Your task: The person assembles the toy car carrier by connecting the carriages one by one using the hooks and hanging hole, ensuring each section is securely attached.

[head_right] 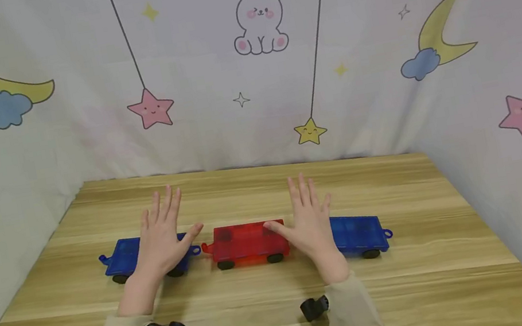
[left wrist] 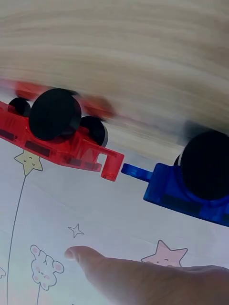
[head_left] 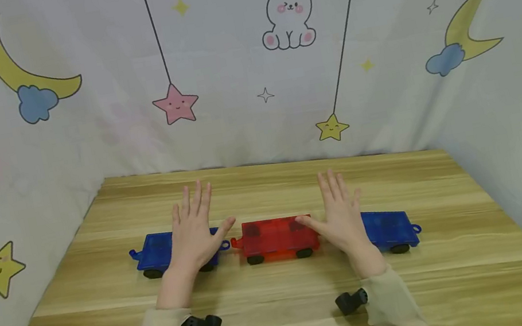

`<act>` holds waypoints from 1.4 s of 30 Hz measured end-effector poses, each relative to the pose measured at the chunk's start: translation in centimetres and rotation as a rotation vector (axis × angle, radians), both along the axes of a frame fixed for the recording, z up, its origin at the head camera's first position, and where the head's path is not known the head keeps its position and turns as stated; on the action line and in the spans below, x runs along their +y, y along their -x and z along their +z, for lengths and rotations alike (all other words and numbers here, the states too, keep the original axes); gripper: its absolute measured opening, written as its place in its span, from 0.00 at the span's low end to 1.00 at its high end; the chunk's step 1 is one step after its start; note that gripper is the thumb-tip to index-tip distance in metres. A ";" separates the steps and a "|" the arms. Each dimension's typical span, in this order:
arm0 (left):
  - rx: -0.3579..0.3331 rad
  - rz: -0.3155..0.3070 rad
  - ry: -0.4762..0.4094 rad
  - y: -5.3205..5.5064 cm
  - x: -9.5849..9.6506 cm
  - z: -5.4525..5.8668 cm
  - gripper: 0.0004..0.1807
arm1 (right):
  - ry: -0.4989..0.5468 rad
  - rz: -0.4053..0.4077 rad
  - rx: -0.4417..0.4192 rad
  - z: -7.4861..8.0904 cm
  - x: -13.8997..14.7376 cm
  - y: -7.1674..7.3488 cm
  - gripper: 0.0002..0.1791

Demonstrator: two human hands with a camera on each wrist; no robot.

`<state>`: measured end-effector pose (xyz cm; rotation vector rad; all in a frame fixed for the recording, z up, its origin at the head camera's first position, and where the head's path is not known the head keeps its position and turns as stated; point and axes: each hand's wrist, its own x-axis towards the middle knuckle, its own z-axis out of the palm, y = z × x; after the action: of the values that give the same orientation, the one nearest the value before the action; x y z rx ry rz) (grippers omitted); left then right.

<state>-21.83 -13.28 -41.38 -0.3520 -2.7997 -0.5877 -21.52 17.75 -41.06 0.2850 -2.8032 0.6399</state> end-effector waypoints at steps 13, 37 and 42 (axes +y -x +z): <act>-0.127 -0.071 -0.127 0.8 -1.9 -0.8 0.52 | 0.113 0.118 -0.042 -0.5 -2.4 0.3 0.57; -0.276 -0.162 -0.240 0.1 -4.7 -1.0 0.54 | 0.311 0.283 -0.186 -1.3 -5.8 0.9 0.61; -0.308 -0.178 -0.266 0.0 -4.9 -1.1 0.55 | 0.319 0.306 -0.208 -1.6 -6.0 0.9 0.58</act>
<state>-21.82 -18.18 -42.51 -0.4951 -2.9392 -1.1287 -22.43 11.74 -42.66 0.6213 -2.8099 1.2339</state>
